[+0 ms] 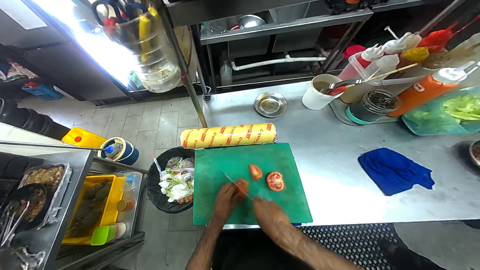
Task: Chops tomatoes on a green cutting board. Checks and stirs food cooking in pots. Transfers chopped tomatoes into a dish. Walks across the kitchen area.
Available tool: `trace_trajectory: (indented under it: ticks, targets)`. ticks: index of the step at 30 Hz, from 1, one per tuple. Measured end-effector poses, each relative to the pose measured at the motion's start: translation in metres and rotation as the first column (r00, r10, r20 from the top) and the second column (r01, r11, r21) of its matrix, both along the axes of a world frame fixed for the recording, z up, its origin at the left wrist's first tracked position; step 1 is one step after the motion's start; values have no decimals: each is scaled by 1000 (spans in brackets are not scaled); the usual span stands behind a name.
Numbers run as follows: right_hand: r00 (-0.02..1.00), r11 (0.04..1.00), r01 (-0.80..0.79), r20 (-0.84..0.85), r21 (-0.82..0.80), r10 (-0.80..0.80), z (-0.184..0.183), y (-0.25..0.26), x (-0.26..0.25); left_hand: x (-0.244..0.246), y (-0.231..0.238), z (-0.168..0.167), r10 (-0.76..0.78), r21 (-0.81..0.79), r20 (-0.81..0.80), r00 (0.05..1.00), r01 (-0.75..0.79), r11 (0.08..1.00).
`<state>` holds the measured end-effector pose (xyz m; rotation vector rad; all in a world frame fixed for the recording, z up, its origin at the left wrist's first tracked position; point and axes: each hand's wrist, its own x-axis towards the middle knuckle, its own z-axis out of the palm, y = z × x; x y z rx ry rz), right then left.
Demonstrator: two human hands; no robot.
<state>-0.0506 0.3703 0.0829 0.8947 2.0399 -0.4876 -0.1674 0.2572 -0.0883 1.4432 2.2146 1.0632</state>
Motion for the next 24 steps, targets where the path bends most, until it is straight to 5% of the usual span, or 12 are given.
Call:
trace_trajectory:
  ticks: [5, 8, 12, 14, 18, 24]
  targets:
    - [978, 996, 87, -195, 34, -79, -85, -2, 8, 2, -2, -5, 28, 40, 54, 998, -30, 999]
    - [986, 999, 51, -158, 7, -49, -69, 0, 2, 1, -4, -6, 20, 35, 47, 999, -22, 999]
    - [1000, 1000, -3, -18, -10, 3, -4, 0, -5, -2, -1, -9, 13, 54, 37, 999, -15, 998]
    - [999, 999, 33, -31, -2, -33, -15, -3, -3, -3, 2, -11, 22, 74, 37, 999, -25, 997]
    - [971, 995, 94, -224, 41, -83, -95, -4, 6, -1, 1, -12, 24, 103, 46, 999, -29, 994]
    - [998, 1000, 14, -66, 10, -13, -21, -3, -7, -3, -2, -7, -31, 87, -4, 1000, 31, 996]
